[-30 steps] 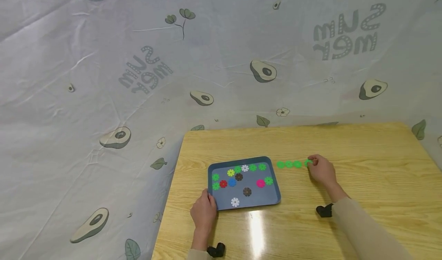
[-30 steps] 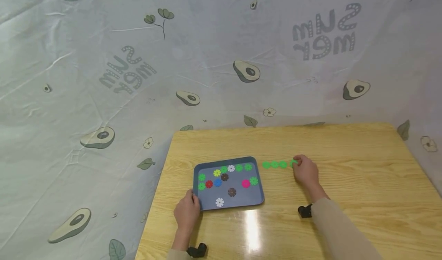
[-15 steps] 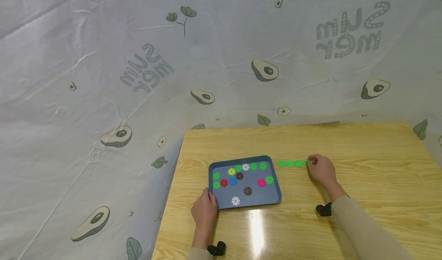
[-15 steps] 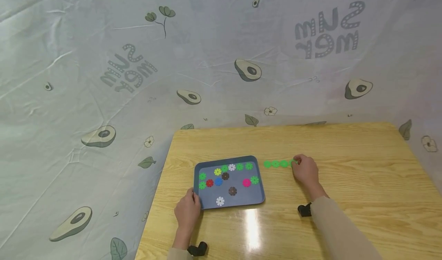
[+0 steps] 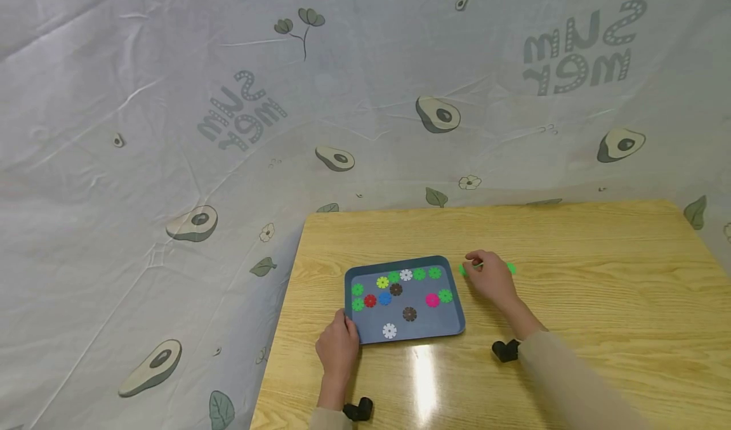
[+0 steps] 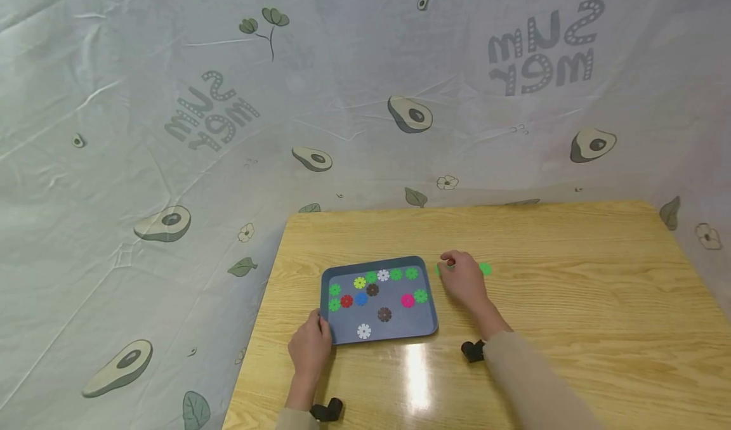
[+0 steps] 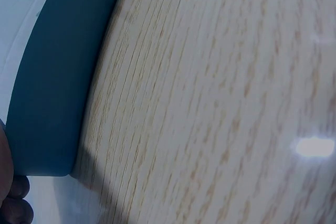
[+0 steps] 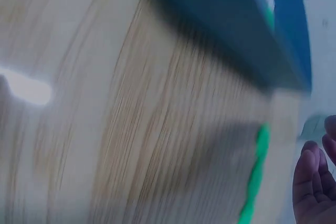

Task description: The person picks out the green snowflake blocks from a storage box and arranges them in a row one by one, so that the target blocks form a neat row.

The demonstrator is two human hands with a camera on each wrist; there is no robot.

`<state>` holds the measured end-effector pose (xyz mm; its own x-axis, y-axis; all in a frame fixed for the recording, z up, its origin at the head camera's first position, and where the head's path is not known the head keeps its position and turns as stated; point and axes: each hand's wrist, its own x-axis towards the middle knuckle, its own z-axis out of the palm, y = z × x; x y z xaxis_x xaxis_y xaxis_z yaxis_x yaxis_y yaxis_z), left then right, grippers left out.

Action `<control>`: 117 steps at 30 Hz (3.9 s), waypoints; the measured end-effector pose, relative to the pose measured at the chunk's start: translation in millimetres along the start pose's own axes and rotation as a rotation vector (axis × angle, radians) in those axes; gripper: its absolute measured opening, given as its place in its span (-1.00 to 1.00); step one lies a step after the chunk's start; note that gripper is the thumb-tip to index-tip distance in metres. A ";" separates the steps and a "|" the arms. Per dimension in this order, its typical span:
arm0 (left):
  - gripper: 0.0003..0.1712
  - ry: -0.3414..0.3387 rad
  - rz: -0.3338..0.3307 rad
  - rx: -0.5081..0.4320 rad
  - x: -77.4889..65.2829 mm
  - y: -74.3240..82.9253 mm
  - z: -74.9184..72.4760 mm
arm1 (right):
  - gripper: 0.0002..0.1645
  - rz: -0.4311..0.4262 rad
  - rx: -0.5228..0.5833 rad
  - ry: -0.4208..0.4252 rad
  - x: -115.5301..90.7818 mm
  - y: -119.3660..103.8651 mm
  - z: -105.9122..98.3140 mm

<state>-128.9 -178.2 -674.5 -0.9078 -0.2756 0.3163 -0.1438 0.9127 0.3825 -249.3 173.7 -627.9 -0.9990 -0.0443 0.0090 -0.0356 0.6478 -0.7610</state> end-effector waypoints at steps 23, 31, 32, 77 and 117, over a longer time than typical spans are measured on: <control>-0.81 -0.028 -0.015 0.004 0.0 -0.7 -0.8 | -0.70 0.016 -0.066 -0.028 5.0 -45.8 104.8; -0.77 -0.062 -0.027 0.001 0.0 4.0 -1.7 | -0.77 0.002 -0.108 -0.011 6.5 -40.7 107.0; -0.77 -0.064 -0.028 0.001 0.3 4.3 -2.0 | -0.78 0.002 -0.111 -0.013 6.7 -41.0 106.5; -0.79 -0.034 -0.014 -0.005 -5.7 5.5 -0.7 | -0.81 -0.120 0.019 -0.030 2.4 -41.4 63.4; -0.77 -0.052 -0.039 0.013 0.6 1.7 -4.2 | -0.60 0.119 -0.083 0.039 -5.9 97.7 -69.9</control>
<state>-128.1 -178.1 -670.0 -0.9206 -0.2953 0.2555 -0.1845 0.9056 0.3819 -248.8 290.4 -657.0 -0.9965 0.0652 -0.0518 0.0828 0.7076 -0.7017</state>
